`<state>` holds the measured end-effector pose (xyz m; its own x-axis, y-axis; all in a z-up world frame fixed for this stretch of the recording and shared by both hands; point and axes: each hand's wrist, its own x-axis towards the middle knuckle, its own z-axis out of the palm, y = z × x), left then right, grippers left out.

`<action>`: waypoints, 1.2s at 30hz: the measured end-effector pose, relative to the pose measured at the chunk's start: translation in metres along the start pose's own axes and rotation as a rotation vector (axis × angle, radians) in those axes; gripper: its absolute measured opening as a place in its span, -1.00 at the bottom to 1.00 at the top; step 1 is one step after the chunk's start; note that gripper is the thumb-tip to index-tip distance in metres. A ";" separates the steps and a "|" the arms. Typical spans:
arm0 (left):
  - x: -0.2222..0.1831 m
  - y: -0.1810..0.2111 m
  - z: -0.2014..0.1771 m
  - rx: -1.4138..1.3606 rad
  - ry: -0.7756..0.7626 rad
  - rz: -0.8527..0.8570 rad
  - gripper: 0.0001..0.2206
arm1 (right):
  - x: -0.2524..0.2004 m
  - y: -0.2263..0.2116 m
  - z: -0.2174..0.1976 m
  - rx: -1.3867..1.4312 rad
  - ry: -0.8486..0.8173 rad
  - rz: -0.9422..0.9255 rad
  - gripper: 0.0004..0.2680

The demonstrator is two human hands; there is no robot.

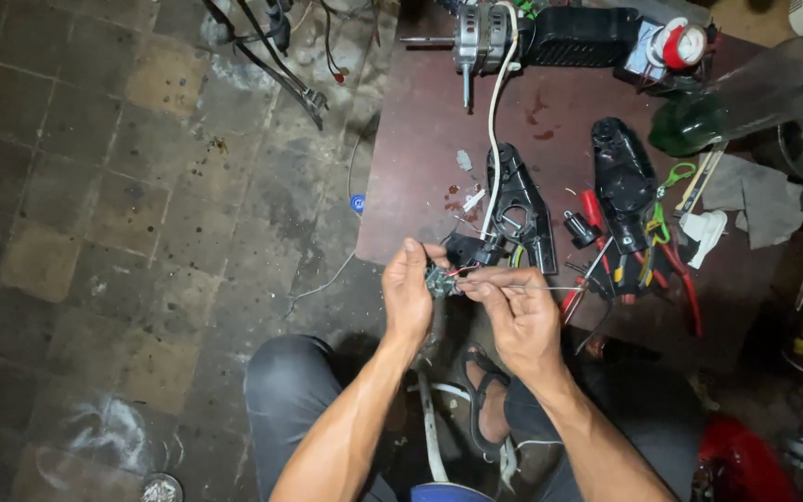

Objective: Connecting electrical wires and components into the plastic housing of a hair clipper

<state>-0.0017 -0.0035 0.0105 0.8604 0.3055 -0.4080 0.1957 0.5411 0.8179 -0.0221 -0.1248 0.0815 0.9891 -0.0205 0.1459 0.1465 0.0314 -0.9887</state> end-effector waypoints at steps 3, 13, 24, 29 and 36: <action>-0.001 -0.001 -0.001 0.018 0.006 0.012 -0.56 | 0.001 0.002 0.000 -0.040 -0.014 -0.043 -0.93; -0.002 0.005 0.003 0.023 -0.014 0.060 -0.56 | 0.001 0.003 0.000 -0.027 -0.015 -0.051 -0.94; -0.001 0.006 0.005 -0.061 -0.063 0.122 -0.57 | -0.003 0.006 0.003 -0.097 -0.008 -0.085 -0.95; -0.002 0.005 0.004 -0.112 -0.048 0.101 -0.57 | -0.001 0.002 0.004 -0.181 -0.024 -0.111 -0.94; -0.004 0.013 0.006 -0.067 -0.016 0.086 -0.56 | 0.002 -0.009 0.008 -0.437 -0.035 -0.205 -0.94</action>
<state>0.0001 -0.0026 0.0254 0.8804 0.3406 -0.3300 0.0890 0.5648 0.8204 -0.0211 -0.1175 0.0913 0.9414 0.0520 0.3333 0.3262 -0.3922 -0.8601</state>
